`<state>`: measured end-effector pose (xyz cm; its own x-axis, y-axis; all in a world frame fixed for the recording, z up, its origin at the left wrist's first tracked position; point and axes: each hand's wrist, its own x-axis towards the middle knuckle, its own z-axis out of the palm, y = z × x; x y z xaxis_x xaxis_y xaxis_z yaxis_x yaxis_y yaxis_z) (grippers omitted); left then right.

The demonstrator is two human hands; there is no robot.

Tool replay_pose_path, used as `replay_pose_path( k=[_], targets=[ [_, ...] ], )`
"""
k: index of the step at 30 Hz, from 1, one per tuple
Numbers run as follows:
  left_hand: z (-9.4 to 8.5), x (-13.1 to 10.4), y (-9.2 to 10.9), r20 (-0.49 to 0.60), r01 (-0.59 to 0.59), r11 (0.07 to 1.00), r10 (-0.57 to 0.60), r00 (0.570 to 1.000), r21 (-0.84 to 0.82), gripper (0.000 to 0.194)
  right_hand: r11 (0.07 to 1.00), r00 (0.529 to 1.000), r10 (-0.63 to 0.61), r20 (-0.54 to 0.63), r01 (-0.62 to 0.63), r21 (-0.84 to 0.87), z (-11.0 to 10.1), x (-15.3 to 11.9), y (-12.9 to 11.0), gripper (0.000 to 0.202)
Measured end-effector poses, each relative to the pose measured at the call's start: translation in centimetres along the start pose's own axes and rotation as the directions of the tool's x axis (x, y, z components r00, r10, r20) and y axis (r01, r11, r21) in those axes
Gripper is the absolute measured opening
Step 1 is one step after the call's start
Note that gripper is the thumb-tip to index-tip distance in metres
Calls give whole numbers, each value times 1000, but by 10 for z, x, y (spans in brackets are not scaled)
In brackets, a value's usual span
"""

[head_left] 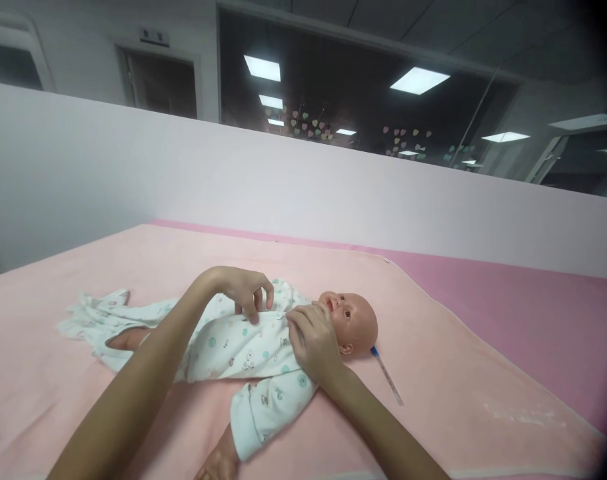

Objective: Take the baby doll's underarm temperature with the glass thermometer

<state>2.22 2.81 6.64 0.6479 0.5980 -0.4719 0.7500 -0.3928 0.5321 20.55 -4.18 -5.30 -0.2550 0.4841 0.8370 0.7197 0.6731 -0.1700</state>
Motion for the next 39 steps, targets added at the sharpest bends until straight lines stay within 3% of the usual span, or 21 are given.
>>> replay_pose_path(
  k=[9,14,23,28,33,39],
  targets=[
    [-3,-13,-8,32,-52,990,56,998,-133,13,987,993,57,101,-71,145,25,28,-30,12],
    [-3,-11,-16,36,-12,989,17,999,-147,16,991,998,36,55,-42,124,38,23,-31,8],
    [3,10,-14,105,26,996,-16,994,-88,17,993,995,-103,12,102,52,36,11,-31,12],
    [5,14,-18,158,-18,992,38,987,-127,20,986,991,-131,2,130,105,36,8,-34,19],
    [7,18,-19,183,-63,993,81,980,-104,21,982,993,-108,47,99,162,31,7,-39,11],
    [-1,2,-21,94,-130,986,139,986,-101,24,985,999,-32,14,29,168,33,6,-37,9]
  ],
)
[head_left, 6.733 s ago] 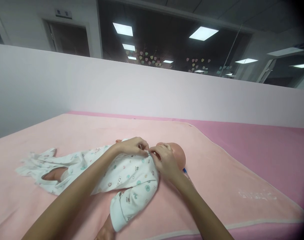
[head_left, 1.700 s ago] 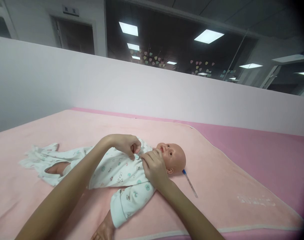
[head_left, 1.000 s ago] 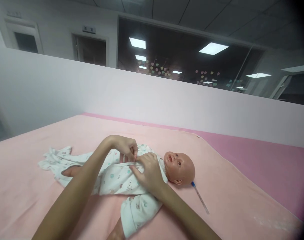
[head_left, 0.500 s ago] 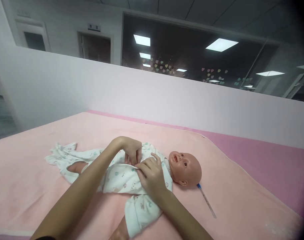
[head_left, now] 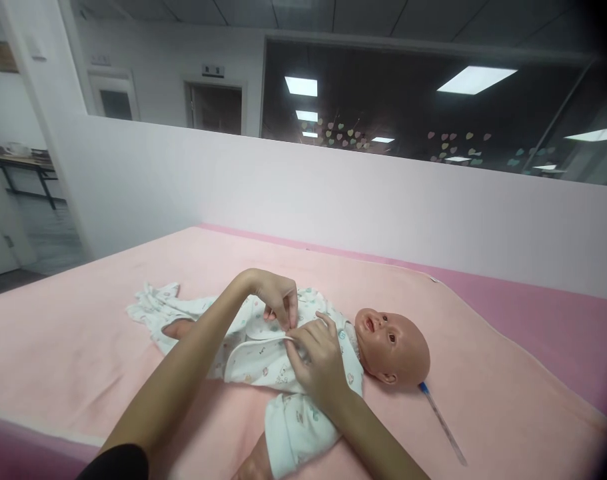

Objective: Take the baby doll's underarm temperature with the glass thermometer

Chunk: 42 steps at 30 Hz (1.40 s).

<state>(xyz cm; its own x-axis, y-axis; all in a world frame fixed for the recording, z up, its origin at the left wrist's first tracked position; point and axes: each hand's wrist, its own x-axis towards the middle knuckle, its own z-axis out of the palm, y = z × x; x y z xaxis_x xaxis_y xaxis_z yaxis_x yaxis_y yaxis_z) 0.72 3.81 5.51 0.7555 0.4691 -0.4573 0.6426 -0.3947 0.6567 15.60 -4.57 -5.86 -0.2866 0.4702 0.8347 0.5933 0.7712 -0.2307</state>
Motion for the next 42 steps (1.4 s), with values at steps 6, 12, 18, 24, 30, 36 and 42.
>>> replay_pose_path(
  k=[6,12,18,24,30,36,42],
  targets=[
    [-3,-8,1,-1,-77,996,77,997,35,27,999,997,50,-57,-50,14,2,-1,3,8],
    [-4,-5,-5,18,-77,997,76,997,18,27,999,997,50,-58,-49,15,1,-1,3,9],
    [-4,-4,-8,20,-80,996,80,997,36,23,999,997,48,-61,-49,-8,2,-1,2,12],
    [-2,-4,-3,17,-17,1000,17,1000,-16,29,998,997,49,-63,-51,-34,2,0,2,13],
    [3,-7,8,10,66,991,-65,998,-114,39,997,998,48,-42,-51,-66,3,0,2,13],
    [7,-12,22,-8,150,988,-150,989,-24,54,996,998,51,-32,-54,-71,3,-1,3,16],
    [32,-9,57,-300,438,829,-344,890,347,63,997,998,67,-11,-68,-45,2,-1,4,16]
  ],
)
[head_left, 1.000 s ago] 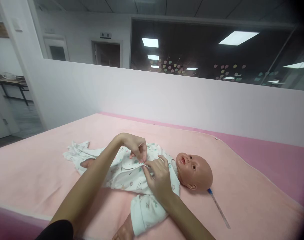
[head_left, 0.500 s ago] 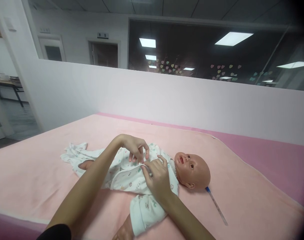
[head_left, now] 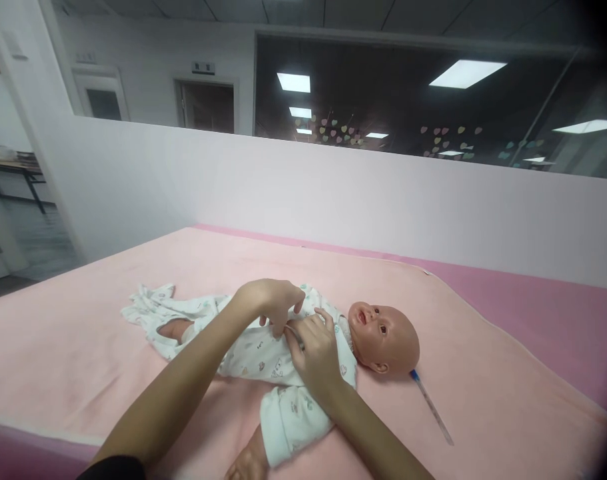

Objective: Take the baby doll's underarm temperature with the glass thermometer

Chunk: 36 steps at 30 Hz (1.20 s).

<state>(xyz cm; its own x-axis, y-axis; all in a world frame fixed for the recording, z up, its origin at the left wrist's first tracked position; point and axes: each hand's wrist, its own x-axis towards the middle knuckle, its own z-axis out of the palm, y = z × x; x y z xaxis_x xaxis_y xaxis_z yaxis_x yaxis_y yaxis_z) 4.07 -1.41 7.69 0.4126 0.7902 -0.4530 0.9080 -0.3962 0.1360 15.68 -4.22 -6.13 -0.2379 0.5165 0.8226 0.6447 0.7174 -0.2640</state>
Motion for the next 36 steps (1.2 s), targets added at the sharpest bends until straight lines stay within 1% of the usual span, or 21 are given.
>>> replay_pose_path(
  k=[2,4,5,8,12,19,25,29,36],
  targets=[
    [2,-5,11,-84,23,989,-11,996,147,58,1000,1000,0,-3,0,12,0,0,0,16],
    [3,-7,15,-111,22,978,2,994,207,57,1000,1000,0,-9,1,18,0,1,0,15],
    [2,-7,14,-112,19,977,4,994,212,58,1000,1000,-1,-12,2,17,0,1,0,15],
    [-1,-4,5,-105,10,985,8,994,173,59,1000,1000,-9,-12,9,-1,0,2,0,15],
    [-2,2,-6,-92,-37,994,47,995,107,58,1000,1000,-17,-10,17,-18,1,2,0,15],
    [-4,3,-9,-80,-60,997,65,995,54,53,996,998,-56,4,56,-73,2,2,3,18],
    [-8,6,-23,-5,-128,991,128,992,-45,47,992,994,-88,57,93,-86,1,3,3,17],
    [-9,7,-31,-1,-182,978,183,983,-97,44,991,993,-100,57,105,-88,0,5,3,18],
    [-10,12,-38,27,-261,950,269,963,-168,37,990,992,-110,60,114,-77,-2,6,5,18]
  ],
)
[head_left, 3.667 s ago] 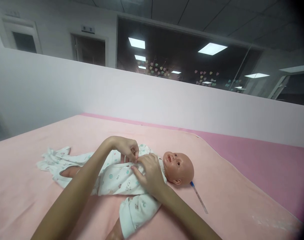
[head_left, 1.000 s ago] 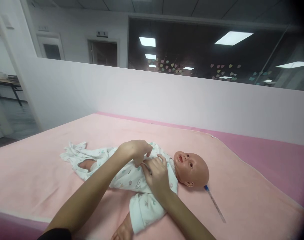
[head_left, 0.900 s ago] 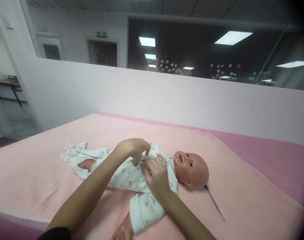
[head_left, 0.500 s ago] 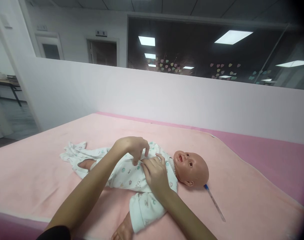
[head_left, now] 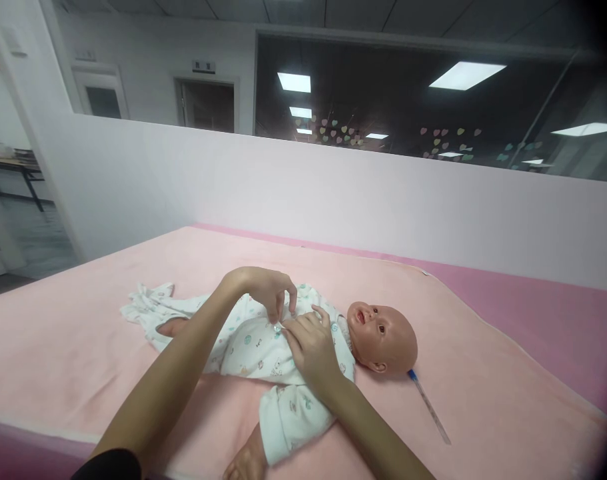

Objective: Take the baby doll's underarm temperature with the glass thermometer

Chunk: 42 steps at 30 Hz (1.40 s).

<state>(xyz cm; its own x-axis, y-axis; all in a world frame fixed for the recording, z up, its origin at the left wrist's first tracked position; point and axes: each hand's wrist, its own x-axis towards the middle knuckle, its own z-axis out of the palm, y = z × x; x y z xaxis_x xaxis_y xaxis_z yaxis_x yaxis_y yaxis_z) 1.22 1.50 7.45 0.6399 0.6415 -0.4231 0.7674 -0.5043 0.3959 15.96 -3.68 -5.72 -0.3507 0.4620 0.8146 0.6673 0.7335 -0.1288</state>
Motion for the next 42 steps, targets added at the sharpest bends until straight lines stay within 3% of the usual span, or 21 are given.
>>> replay_pose_path(
  k=[6,11,15,22,33,42],
  targets=[
    [-1,2,-6,33,-40,997,42,999,-71,36,999,998,6,60,-8,45,-4,1,0,15],
    [-1,4,-7,34,-4,998,6,999,-58,37,997,997,25,76,-30,77,-5,0,-2,13],
    [0,5,-4,37,-14,1000,15,999,-24,37,985,995,97,25,-100,138,-5,0,-4,11],
    [1,8,-1,83,-138,987,145,986,-86,43,959,972,233,-29,-225,172,-5,0,-6,10],
    [2,12,-2,152,-117,989,130,980,-90,38,976,976,198,-87,-188,109,-5,-1,-4,10],
    [3,12,-2,109,-105,991,114,987,-88,34,995,993,54,-105,-45,85,-7,-1,-8,3]
  ],
)
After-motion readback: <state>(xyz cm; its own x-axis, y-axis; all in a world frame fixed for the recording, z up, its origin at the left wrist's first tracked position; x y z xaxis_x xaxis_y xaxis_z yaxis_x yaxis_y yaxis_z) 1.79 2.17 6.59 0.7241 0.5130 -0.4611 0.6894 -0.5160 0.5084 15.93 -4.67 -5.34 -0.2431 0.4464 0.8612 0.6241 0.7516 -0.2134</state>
